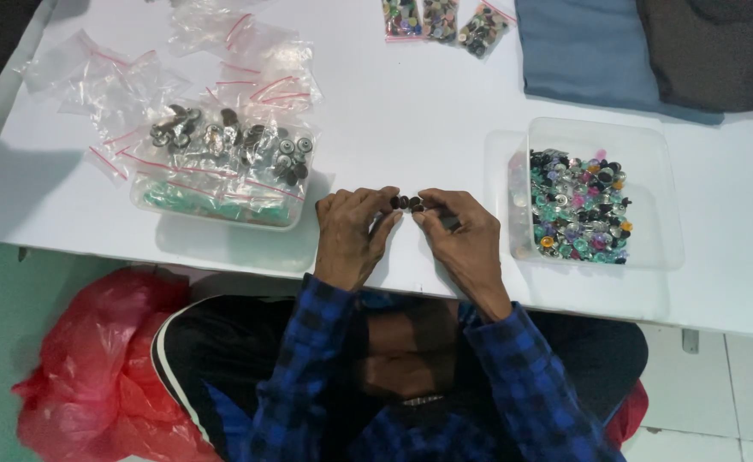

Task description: Sorting and picking specific buttons from a container of mixed decorative items.

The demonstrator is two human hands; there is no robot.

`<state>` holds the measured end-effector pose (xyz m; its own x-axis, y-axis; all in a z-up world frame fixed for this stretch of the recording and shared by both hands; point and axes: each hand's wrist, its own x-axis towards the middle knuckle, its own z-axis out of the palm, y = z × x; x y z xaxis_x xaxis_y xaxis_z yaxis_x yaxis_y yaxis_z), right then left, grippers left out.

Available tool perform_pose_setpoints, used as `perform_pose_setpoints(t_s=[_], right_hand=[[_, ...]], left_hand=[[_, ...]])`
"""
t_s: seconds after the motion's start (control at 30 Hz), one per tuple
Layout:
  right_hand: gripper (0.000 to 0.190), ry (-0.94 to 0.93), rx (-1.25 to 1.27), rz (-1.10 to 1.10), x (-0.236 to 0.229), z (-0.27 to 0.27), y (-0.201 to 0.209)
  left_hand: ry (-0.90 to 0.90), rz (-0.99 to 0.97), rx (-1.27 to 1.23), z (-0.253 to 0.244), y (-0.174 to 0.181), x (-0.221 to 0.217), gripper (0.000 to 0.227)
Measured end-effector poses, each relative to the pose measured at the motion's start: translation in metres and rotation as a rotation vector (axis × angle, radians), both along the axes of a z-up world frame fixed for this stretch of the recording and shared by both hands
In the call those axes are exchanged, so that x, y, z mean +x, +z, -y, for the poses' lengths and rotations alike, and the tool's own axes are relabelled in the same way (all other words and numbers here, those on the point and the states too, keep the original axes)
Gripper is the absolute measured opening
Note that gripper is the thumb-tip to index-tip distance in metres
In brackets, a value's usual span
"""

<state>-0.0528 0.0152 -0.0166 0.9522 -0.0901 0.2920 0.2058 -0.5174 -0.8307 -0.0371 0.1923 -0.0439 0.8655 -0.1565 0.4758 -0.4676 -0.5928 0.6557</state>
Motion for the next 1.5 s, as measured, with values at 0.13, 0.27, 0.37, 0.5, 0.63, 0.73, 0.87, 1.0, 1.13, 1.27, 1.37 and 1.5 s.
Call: perform_pose_setpoints(t_s=[0.13, 0.27, 0.37, 0.5, 0.63, 0.73, 0.87, 1.0, 1.13, 1.27, 1.37, 1.5], right_hand=[[0.026, -0.023, 0.037, -0.001, 0.0, -0.001, 0.0], [0.028, -0.015, 0.042, 0.035, 0.002, 0.002, -0.011], [0.03, -0.017, 0.064, 0.064, -0.003, 0.002, -0.008], [0.032, -0.029, 0.058, 0.167, -0.012, -0.003, -0.006], [0.027, -0.031, 0.038, 0.361, -0.035, 0.002, 0.022], [0.027, -0.023, -0.015, 0.446, -0.059, 0.026, 0.055], [0.025, -0.068, -0.265, 0.424, -0.058, 0.105, 0.079], [0.034, 0.169, -0.717, -0.047, -0.036, 0.177, 0.115], [0.031, 0.256, -0.753, -0.623, -0.009, 0.173, 0.13], [0.038, 0.321, -0.716, -0.617, 0.011, 0.175, 0.121], [0.04, 0.236, -0.667, -0.543, 0.023, 0.195, 0.115], [0.029, 0.194, -0.728, -0.397, 0.022, 0.211, 0.115]], left_hand=[[-0.015, 0.015, 0.012, -0.001, -0.002, 0.001, 0.017], [-0.003, 0.031, 0.037, -0.002, -0.012, 0.002, 0.029], [-0.006, 0.069, 0.034, -0.002, -0.011, 0.002, 0.035], [-0.014, 0.222, -0.007, -0.001, -0.019, 0.008, 0.047], [0.032, 0.238, -0.085, 0.018, 0.017, -0.011, 0.047], [0.0, 0.251, -0.169, 0.043, 0.042, -0.024, 0.034], [-0.219, 0.345, -0.146, 0.089, 0.068, -0.019, 0.019], [-0.364, 0.399, 0.087, 0.137, 0.063, 0.005, 0.014], [-0.419, 0.222, 0.355, 0.16, 0.059, 0.026, 0.014], [-0.518, 0.011, 0.341, 0.167, 0.05, 0.034, 0.02], [-0.535, -0.025, 0.307, 0.167, 0.049, 0.035, 0.021], [-0.541, -0.033, 0.239, 0.168, 0.048, 0.037, 0.021]])
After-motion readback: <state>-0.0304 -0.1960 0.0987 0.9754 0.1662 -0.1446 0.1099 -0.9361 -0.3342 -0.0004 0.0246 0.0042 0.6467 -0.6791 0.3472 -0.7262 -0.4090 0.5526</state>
